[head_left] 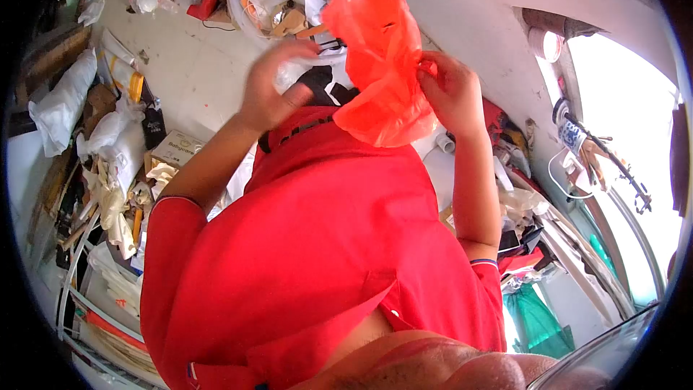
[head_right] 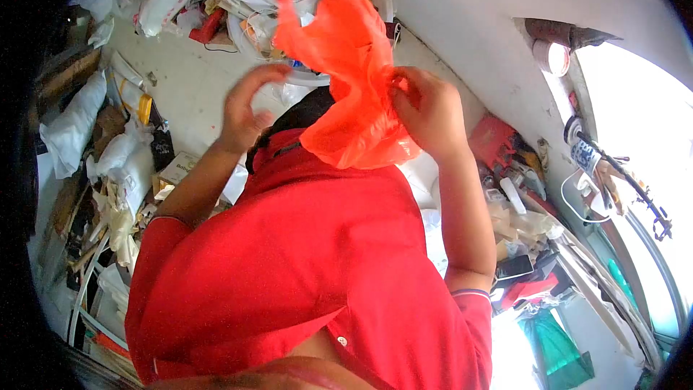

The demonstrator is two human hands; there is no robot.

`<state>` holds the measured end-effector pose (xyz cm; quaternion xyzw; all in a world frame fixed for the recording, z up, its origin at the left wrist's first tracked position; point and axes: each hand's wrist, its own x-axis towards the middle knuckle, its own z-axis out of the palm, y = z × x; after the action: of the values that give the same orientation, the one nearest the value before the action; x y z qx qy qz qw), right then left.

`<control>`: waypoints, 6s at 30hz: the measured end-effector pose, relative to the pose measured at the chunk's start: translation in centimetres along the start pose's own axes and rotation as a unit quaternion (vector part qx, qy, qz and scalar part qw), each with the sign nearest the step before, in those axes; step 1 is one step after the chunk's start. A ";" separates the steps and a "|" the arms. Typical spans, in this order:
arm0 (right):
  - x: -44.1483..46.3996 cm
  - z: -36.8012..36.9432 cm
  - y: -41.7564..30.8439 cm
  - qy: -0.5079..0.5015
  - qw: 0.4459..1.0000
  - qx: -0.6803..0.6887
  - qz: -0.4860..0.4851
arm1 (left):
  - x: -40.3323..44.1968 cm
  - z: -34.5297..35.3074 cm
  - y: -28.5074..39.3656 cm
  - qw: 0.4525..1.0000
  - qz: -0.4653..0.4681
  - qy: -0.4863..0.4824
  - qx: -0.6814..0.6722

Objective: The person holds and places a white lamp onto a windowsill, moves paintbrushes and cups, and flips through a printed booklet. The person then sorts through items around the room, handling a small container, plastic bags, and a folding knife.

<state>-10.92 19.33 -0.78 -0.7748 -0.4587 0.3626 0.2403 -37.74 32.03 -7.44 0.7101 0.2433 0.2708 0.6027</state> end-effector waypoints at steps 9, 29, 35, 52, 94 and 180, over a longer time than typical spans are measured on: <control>-1.0 -1.0 -1.6 -0.034 0.991 0.046 -0.118 | 5.0 -0.5 5.8 0.982 -0.004 0.190 -0.016; -0.6 7.8 17.4 -0.190 0.980 -0.043 0.025 | -18.5 1.5 5.2 0.830 -0.479 0.173 0.227; -1.1 11.8 18.1 -0.324 0.929 -0.174 0.040 | -22.7 2.6 5.0 0.810 -0.473 0.343 0.048; 17.0 28.5 25.3 -0.188 0.941 -0.245 0.137 | -28.6 -4.3 1.1 0.700 -0.506 0.492 -0.110; 19.3 25.0 -6.8 -0.469 0.631 0.612 0.087 | -23.1 0.9 0.4 0.670 -0.467 0.530 -0.227; 3.6 21.6 -15.0 -0.369 0.908 0.135 -0.148 | -24.5 -4.9 5.6 0.780 -0.244 0.534 -0.217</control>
<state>-34.70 30.35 -4.82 -0.4692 -0.5705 0.6416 0.2066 -58.95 18.26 -3.56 0.2192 0.6260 0.4965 0.5599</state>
